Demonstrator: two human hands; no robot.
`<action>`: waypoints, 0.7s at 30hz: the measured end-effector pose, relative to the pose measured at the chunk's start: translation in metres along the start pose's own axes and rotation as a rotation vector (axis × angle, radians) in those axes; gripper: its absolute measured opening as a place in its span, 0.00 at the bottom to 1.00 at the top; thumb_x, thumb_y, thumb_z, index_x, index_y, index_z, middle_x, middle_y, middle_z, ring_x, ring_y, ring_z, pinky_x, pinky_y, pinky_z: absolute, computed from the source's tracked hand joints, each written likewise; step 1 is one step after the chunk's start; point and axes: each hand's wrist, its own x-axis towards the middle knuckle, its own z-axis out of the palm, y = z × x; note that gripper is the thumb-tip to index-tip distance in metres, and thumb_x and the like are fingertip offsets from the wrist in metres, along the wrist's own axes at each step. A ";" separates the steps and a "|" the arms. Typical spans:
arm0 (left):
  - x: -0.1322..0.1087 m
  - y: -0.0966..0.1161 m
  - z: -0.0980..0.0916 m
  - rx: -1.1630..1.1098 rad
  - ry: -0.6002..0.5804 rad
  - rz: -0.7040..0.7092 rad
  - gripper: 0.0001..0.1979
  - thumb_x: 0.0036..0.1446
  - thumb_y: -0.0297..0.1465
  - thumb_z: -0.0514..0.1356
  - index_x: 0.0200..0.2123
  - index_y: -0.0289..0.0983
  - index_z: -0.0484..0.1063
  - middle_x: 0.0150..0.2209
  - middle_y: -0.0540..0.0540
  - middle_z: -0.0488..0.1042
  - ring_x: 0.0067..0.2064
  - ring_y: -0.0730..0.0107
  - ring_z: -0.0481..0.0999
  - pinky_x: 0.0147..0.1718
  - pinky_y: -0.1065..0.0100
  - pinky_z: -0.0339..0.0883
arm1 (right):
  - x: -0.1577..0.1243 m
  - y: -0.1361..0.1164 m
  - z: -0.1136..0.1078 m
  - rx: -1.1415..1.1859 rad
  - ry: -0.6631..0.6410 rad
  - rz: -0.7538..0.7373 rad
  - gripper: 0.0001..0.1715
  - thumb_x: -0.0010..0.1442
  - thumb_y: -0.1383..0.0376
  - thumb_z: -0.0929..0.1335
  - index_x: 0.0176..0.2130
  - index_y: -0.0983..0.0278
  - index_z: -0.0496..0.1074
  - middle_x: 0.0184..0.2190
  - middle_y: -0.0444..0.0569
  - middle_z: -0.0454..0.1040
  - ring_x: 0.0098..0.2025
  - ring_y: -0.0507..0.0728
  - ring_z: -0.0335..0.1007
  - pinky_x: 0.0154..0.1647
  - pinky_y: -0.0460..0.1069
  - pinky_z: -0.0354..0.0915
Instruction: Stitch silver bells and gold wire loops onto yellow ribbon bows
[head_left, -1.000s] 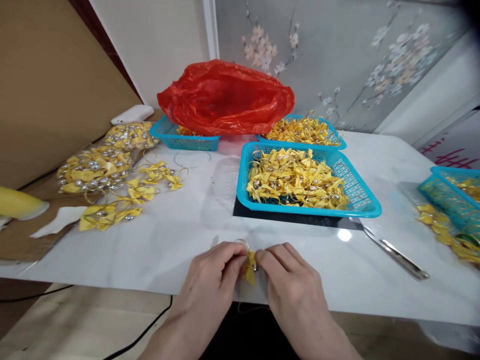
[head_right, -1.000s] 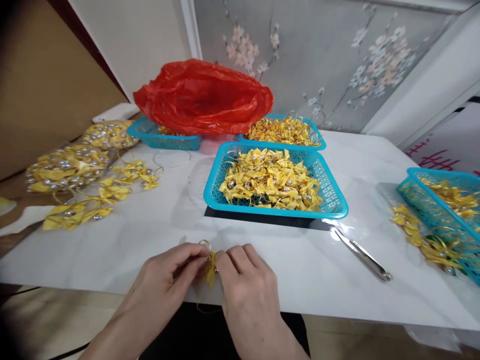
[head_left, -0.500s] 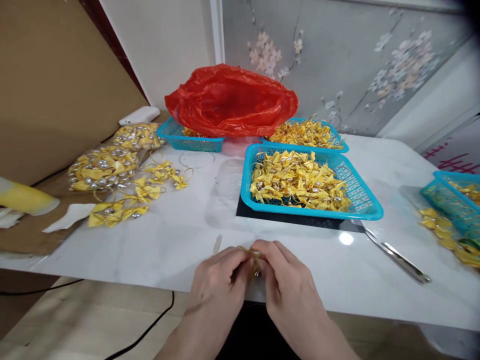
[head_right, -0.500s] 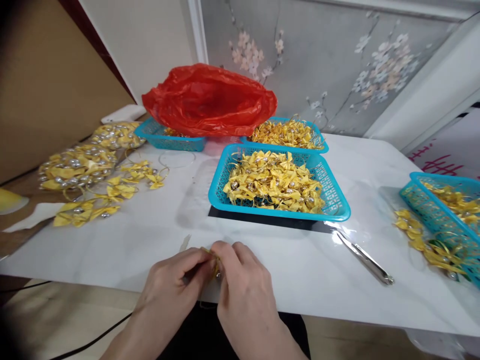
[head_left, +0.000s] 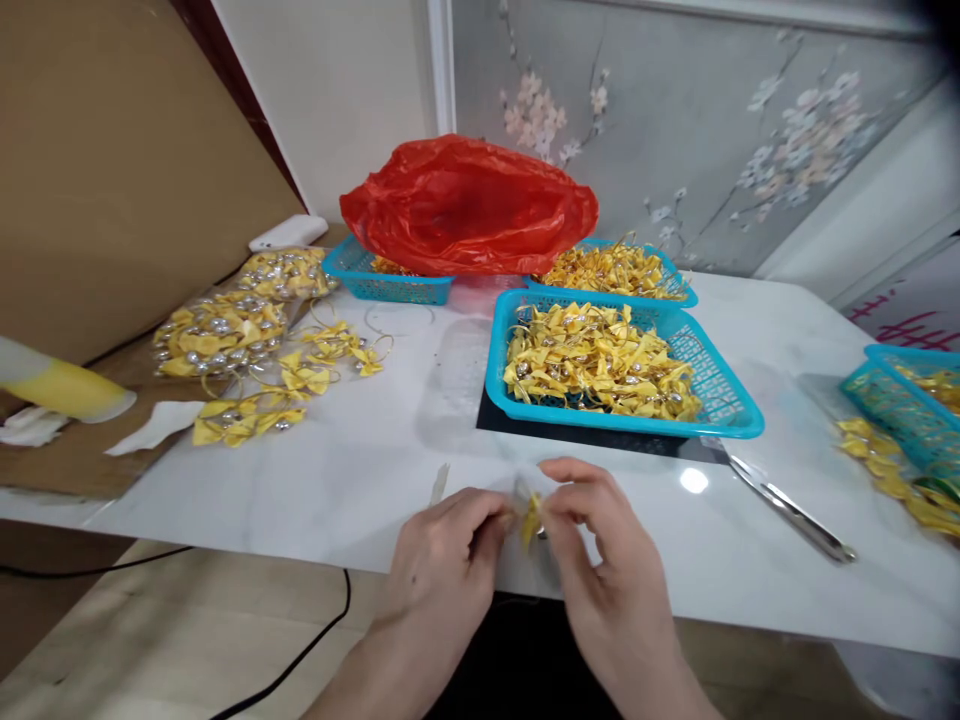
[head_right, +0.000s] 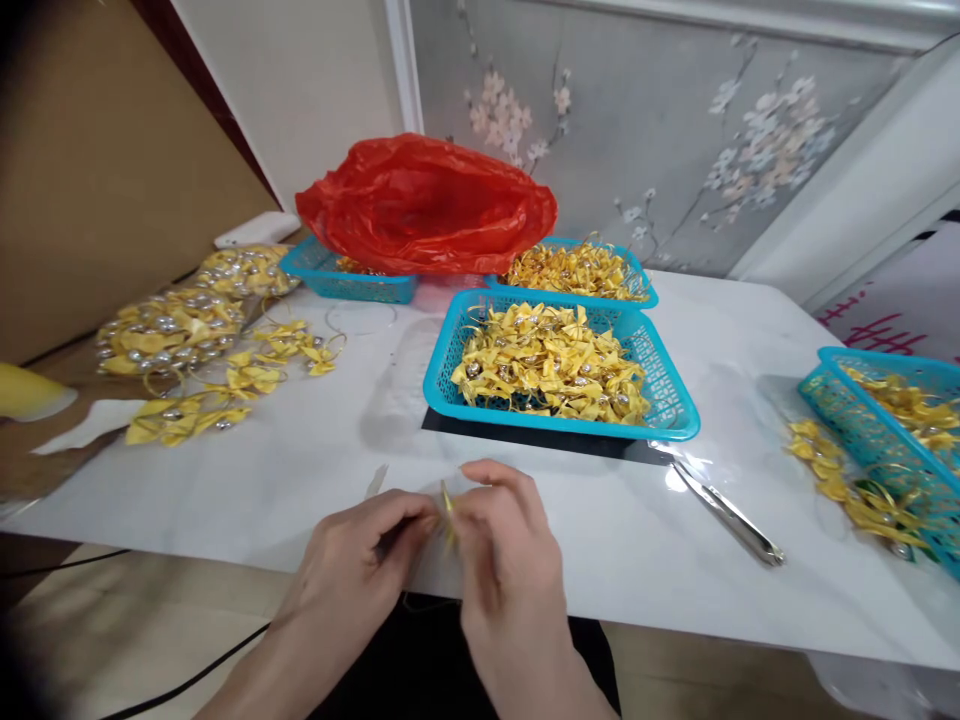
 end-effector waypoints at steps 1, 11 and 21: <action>0.000 0.000 0.000 0.000 -0.002 0.000 0.11 0.58 0.22 0.56 0.30 0.37 0.77 0.28 0.50 0.81 0.28 0.69 0.79 0.28 0.71 0.67 | 0.000 0.001 -0.004 0.128 0.029 0.102 0.07 0.68 0.68 0.64 0.36 0.61 0.68 0.44 0.49 0.73 0.41 0.53 0.74 0.37 0.44 0.70; 0.003 0.005 -0.002 0.021 -0.027 0.047 0.09 0.61 0.26 0.57 0.31 0.40 0.76 0.28 0.52 0.80 0.26 0.71 0.77 0.25 0.71 0.67 | 0.011 0.009 -0.015 0.299 -0.006 0.358 0.10 0.62 0.60 0.71 0.32 0.63 0.76 0.26 0.44 0.74 0.26 0.50 0.69 0.25 0.40 0.67; 0.005 0.003 0.004 0.125 -0.056 0.130 0.10 0.61 0.23 0.55 0.32 0.39 0.75 0.30 0.49 0.80 0.32 0.63 0.79 0.31 0.64 0.71 | 0.014 0.020 -0.024 0.223 0.127 0.341 0.09 0.58 0.61 0.72 0.29 0.62 0.76 0.41 0.52 0.73 0.41 0.56 0.71 0.27 0.42 0.67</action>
